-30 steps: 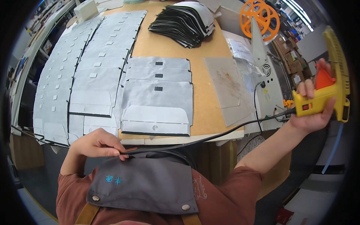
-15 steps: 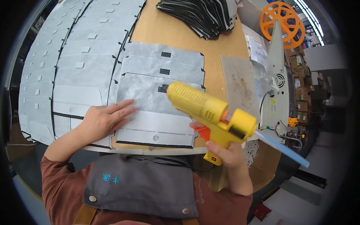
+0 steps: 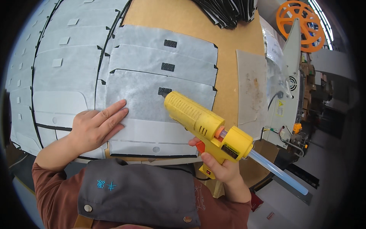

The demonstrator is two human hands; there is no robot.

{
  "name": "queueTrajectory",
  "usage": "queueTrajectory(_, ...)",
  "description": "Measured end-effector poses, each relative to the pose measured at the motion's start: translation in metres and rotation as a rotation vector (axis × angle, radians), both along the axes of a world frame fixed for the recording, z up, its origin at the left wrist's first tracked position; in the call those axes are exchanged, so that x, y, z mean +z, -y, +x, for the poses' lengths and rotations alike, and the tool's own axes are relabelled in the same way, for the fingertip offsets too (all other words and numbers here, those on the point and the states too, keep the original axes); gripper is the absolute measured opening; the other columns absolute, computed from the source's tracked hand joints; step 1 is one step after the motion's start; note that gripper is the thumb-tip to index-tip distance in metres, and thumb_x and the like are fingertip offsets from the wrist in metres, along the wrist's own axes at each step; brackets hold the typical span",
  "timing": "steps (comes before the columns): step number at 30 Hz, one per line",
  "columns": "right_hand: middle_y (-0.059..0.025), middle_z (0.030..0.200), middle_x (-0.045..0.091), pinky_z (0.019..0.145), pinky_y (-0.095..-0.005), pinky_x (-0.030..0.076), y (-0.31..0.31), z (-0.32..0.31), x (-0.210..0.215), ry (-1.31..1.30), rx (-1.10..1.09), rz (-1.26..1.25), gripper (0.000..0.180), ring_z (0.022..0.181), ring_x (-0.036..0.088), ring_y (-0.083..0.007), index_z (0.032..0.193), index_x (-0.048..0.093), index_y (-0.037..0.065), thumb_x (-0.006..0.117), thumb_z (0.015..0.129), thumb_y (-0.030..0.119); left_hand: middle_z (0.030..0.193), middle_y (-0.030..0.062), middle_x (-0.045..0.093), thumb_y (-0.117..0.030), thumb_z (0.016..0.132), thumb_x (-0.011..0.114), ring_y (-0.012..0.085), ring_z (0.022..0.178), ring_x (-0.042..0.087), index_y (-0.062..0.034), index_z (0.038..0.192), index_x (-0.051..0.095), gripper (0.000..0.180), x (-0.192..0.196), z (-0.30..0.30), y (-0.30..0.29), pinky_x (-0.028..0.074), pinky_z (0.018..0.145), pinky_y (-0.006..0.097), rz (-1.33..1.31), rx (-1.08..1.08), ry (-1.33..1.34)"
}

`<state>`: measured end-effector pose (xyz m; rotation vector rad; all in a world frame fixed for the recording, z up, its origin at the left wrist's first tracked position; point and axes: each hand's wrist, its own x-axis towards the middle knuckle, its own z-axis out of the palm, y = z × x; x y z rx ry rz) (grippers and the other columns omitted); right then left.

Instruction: The person uses a yellow hot glue gun to apply adhesive to small black rectangular patches on a large grey fabric panel. They then press white square pieces onto the glued areas. The process is repeated for multiple patches on the panel, which is laid out on a workbench in a factory setting.

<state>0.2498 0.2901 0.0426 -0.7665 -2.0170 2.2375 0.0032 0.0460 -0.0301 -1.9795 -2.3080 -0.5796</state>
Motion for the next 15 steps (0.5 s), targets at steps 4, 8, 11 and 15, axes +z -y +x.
queueTrajectory(4, -0.0198, 0.120, 0.058, 0.098, -0.0415, 0.046, -0.0022, -0.0012, -0.0043, 0.007, 0.013, -0.013, 0.053, 0.113, 0.060, -0.0294, 0.138, 0.039, -0.003, 0.061, 0.091, 0.007, 0.129, 0.0042, 0.065, -0.021, 0.077, 0.077, 0.0091, 0.055, 0.053, -0.0110, 0.119, 0.067, 0.045, 0.0010, -0.0006, -0.0001, 0.044, 0.049, 0.023, -0.010, -0.004, 0.023)
queueTrajectory(8, -0.0198, 0.121, 0.057, 0.098, -0.0422, 0.046, -0.0015, -0.0031, -0.0061, -0.011, 0.000, -0.043, 0.053, 0.113, 0.060, -0.0295, 0.138, 0.039, -0.003, 0.060, 0.090, 0.005, 0.128, 0.0051, 0.065, -0.020, 0.076, 0.077, 0.0092, 0.055, 0.053, -0.0101, 0.119, 0.066, 0.045, 0.0003, -0.0021, -0.0004, 0.044, 0.049, 0.023, -0.010, -0.013, 0.043)
queueTrajectory(11, -0.0200, 0.121, 0.058, 0.099, -0.0423, 0.046, -0.0051, -0.0026, -0.0091, -0.009, 0.034, -0.033, 0.054, 0.113, 0.060, -0.0297, 0.139, 0.039, -0.002, 0.060, 0.090, 0.004, 0.128, 0.0061, 0.065, -0.019, 0.076, 0.077, 0.0094, 0.055, 0.053, -0.0096, 0.119, 0.066, 0.046, 0.0000, -0.0018, -0.0004, 0.044, 0.049, 0.023, -0.009, -0.015, 0.045)
queueTrajectory(15, -0.0202, 0.120, 0.058, 0.099, -0.0430, 0.046, -0.0040, -0.0013, -0.0081, 0.009, 0.009, -0.034, 0.055, 0.112, 0.060, -0.0304, 0.139, 0.038, -0.003, 0.059, 0.090, 0.004, 0.129, 0.0071, 0.065, -0.019, 0.076, 0.077, 0.0095, 0.054, 0.053, -0.0090, 0.119, 0.066, 0.045, 0.0000, -0.0020, -0.0008, 0.044, 0.048, 0.023, -0.015, -0.018, 0.046)
